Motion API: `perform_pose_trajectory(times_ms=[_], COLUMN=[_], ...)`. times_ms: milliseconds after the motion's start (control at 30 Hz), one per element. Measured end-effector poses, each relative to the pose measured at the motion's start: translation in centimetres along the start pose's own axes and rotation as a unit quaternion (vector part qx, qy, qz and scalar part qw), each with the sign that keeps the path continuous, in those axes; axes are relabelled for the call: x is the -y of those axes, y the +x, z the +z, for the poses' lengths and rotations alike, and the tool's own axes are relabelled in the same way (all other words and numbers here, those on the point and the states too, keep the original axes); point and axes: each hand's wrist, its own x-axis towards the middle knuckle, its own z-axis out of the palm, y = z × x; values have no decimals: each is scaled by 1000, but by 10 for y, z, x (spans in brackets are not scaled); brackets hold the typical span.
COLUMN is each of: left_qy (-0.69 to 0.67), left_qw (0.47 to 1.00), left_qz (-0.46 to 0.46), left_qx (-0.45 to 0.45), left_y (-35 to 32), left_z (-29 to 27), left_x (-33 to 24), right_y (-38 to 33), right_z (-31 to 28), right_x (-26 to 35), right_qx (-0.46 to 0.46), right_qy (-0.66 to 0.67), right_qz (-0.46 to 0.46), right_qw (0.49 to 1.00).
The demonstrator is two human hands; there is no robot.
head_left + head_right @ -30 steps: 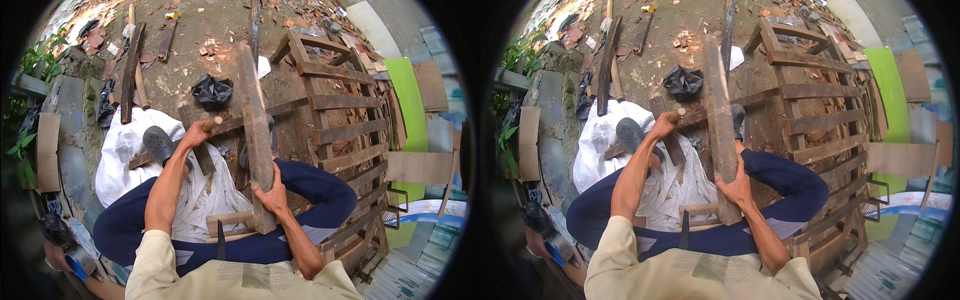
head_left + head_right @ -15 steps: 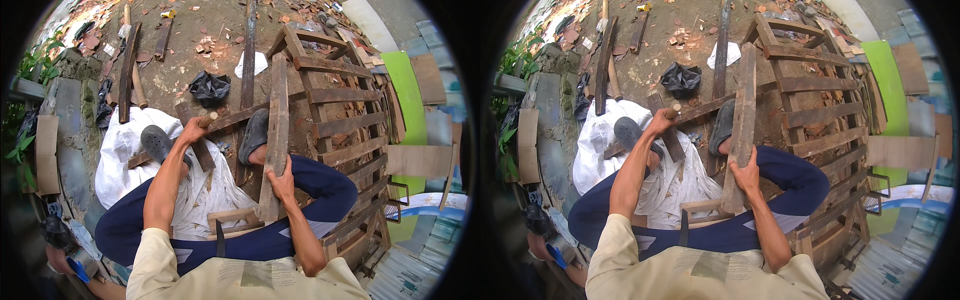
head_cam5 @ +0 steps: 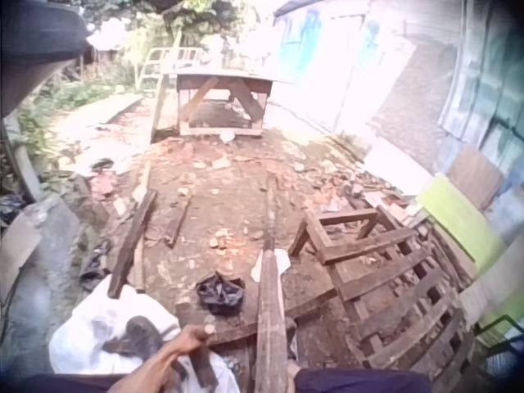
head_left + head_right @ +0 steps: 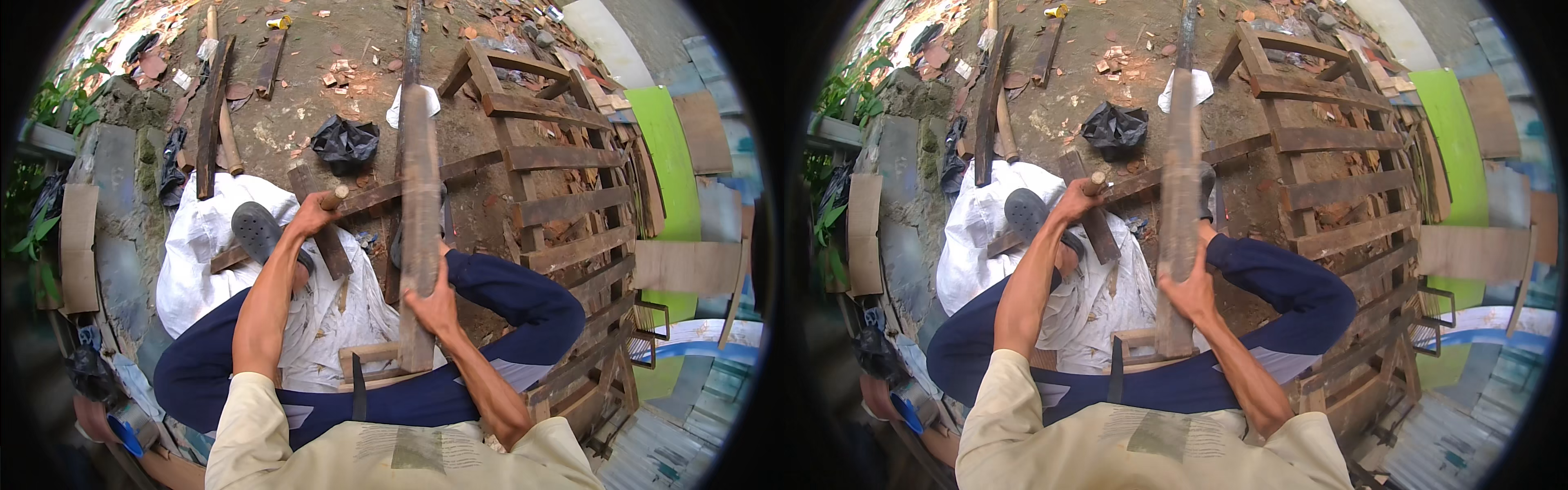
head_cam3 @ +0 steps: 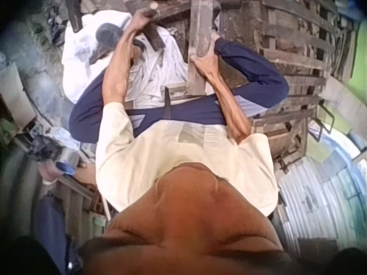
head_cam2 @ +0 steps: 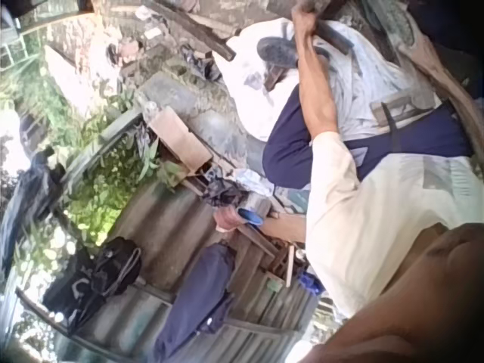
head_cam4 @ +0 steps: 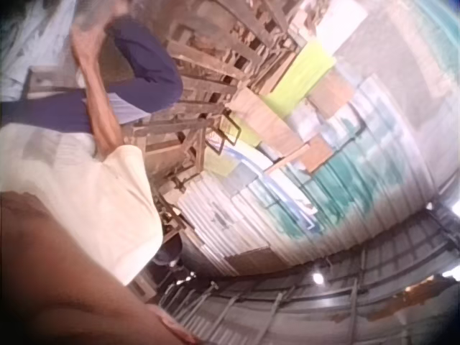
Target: The person uses a hammer to pry apart and remove wooden slats from a wooden pallet. They repeatedly strike and lever the wood to separate the pieces, working on the pallet while sitting on the ground.
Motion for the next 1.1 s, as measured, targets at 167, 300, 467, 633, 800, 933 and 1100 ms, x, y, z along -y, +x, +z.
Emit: perform_pose_trajectory(times_ms=[167, 300, 467, 633, 800, 933, 1100], left_qy=[4, 10, 10, 82, 256, 310, 290], left_qw=[1000, 999, 1000, 995, 952, 926, 921], left_qz=[-12, -34, -3, -51, -98, -128, -168], left_qx=[-7, -5, 11, -33, -138, -172, -199], left_y=[-12, -17, -22, -22, -21, -28, -31], left_z=[-5, -6, -16, -10, 2, 8, 13], left_x=[-8, -8, -12, -30, -47, -53, -53], right_y=[-11, 17, -29, 0, 32, 37, 48], right_z=[-18, -36, -4, -12, -17, 12, 8], right_x=[8, 17, 36, 6, -9, -42, -48], right_qx=[10, -12, 126, 18, -12, -63, 178], right_qy=[48, 121, 19, 73, 58, -32, 301], right_qz=[-79, 86, -79, -46, 17, 72, 250], right_qw=[996, 989, 989, 996, 998, 995, 903])
